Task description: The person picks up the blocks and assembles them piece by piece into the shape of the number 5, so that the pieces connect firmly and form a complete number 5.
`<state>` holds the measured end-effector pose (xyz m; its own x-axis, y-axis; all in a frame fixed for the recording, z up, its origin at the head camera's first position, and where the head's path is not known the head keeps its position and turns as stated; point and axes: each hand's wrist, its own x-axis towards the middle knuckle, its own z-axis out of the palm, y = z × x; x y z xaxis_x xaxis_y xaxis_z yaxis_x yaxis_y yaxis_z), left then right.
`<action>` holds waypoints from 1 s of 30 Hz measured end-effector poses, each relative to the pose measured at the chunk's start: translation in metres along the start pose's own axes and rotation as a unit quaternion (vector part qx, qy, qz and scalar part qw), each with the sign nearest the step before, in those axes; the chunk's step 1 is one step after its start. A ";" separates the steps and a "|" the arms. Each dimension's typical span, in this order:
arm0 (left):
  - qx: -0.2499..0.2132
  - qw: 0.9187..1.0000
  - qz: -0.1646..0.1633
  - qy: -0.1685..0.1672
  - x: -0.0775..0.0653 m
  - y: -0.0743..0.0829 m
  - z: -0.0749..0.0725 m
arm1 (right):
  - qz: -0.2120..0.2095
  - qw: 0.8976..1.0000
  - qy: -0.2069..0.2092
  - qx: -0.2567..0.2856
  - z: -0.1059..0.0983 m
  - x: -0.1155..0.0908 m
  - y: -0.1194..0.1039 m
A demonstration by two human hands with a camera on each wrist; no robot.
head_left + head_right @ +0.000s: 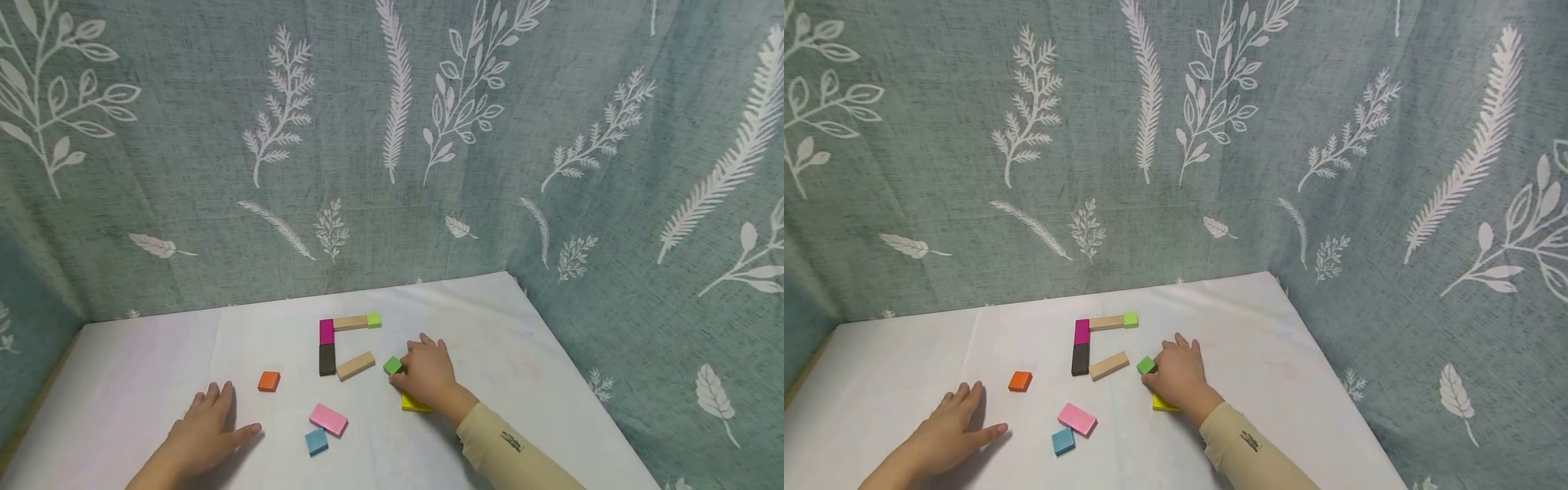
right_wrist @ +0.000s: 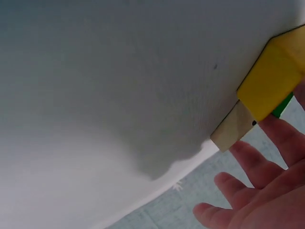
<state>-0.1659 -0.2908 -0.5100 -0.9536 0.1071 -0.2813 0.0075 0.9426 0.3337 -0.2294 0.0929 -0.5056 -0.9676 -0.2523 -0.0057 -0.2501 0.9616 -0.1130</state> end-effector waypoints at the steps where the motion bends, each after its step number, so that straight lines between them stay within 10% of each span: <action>1: 0.006 1.000 0.000 -0.002 0.000 0.000 0.001 | 0.004 1.000 -0.005 -0.003 0.001 0.002 -0.001; 30: 0.012 0.998 -0.051 -0.018 0.005 0.003 0.014 | 0.027 0.999 -0.021 -0.001 0.005 0.011 -0.016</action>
<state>-0.1664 -0.2827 -0.5230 -0.9383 0.0205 -0.3451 -0.0824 0.9562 0.2808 -0.2354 0.0739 -0.5092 -0.9773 -0.2048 -0.0532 -0.1981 0.9739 -0.1103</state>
